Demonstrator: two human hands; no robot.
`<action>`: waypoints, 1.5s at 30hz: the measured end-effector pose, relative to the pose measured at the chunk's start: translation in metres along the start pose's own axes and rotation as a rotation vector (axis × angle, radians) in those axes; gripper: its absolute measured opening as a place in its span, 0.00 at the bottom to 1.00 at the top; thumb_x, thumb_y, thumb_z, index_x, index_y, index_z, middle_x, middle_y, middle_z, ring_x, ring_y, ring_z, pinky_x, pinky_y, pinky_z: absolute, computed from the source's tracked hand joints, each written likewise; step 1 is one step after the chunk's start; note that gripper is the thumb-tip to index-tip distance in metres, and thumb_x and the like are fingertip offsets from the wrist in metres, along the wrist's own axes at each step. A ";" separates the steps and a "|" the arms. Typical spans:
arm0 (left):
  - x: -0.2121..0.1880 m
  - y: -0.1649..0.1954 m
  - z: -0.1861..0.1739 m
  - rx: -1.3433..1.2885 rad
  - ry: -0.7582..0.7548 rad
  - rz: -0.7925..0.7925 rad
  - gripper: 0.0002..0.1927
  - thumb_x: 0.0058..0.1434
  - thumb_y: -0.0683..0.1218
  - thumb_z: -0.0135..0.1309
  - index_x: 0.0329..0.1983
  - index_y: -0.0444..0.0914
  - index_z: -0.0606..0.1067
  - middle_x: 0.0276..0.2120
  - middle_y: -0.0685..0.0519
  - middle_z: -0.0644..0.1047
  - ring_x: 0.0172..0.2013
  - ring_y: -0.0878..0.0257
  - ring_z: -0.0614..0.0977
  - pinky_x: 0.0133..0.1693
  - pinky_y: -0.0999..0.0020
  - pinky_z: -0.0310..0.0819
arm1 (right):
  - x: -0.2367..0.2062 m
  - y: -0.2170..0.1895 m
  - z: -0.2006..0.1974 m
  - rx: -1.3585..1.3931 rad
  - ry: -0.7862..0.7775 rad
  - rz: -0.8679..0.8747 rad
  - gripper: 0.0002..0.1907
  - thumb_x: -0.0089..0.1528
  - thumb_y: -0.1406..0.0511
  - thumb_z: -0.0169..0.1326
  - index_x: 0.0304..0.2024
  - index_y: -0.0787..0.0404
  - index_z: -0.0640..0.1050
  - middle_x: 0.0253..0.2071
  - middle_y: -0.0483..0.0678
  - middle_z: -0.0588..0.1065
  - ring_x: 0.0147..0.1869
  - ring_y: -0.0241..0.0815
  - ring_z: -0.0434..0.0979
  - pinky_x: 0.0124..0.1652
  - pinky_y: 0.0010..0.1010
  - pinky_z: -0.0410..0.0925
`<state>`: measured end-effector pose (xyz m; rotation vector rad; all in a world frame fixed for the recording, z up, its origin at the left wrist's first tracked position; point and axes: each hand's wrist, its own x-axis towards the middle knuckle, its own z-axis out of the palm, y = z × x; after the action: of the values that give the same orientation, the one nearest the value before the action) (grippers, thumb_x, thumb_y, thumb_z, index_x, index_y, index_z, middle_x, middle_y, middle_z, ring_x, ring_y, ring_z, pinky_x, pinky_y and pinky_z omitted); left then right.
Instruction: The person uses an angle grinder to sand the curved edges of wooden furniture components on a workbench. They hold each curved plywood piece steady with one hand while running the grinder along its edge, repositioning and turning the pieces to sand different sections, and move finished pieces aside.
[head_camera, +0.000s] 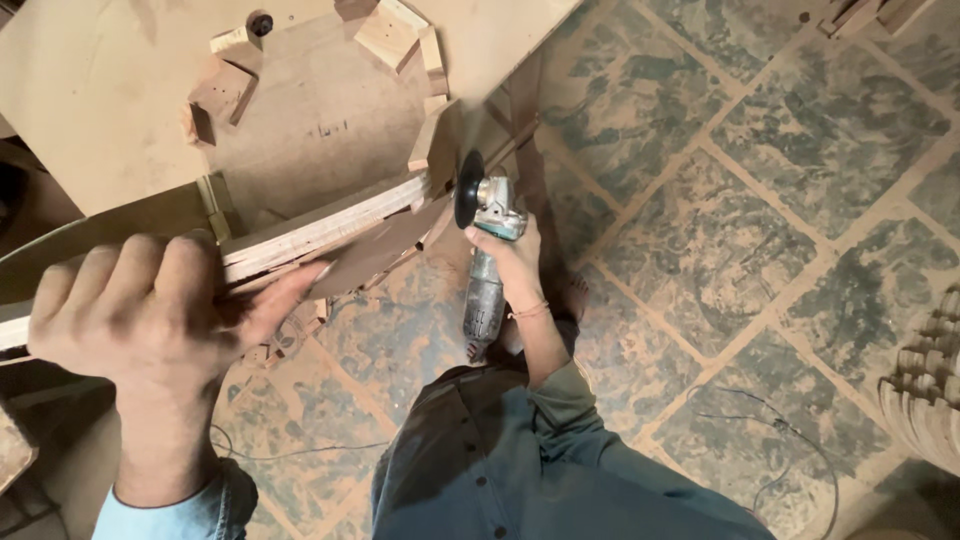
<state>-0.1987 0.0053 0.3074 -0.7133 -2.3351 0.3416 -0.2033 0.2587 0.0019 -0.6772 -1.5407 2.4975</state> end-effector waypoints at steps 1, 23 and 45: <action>-0.001 0.000 0.000 -0.001 0.007 -0.003 0.41 0.60 0.76 0.60 0.17 0.44 0.55 0.16 0.57 0.56 0.20 0.61 0.57 0.29 0.65 0.45 | 0.000 0.002 0.001 -0.021 0.035 0.019 0.26 0.50 0.72 0.71 0.46 0.69 0.71 0.39 0.51 0.78 0.34 0.38 0.79 0.33 0.31 0.74; -0.014 -0.009 -0.004 0.057 0.091 0.049 0.40 0.61 0.78 0.58 0.17 0.45 0.57 0.16 0.58 0.56 0.19 0.65 0.56 0.28 0.67 0.44 | 0.004 0.067 0.016 0.188 0.142 0.105 0.24 0.50 0.72 0.71 0.45 0.68 0.72 0.34 0.52 0.77 0.27 0.42 0.77 0.26 0.33 0.71; 0.003 -0.001 0.026 -0.042 -0.028 0.052 0.36 0.58 0.75 0.61 0.24 0.38 0.74 0.17 0.54 0.64 0.20 0.62 0.63 0.29 0.67 0.55 | 0.068 0.044 -0.013 0.184 -0.002 0.140 0.25 0.51 0.74 0.68 0.47 0.65 0.70 0.39 0.51 0.77 0.31 0.41 0.79 0.30 0.33 0.74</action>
<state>-0.2186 0.0045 0.2898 -0.7953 -2.3593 0.3284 -0.2525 0.2713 -0.0625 -0.7777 -1.2832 2.6982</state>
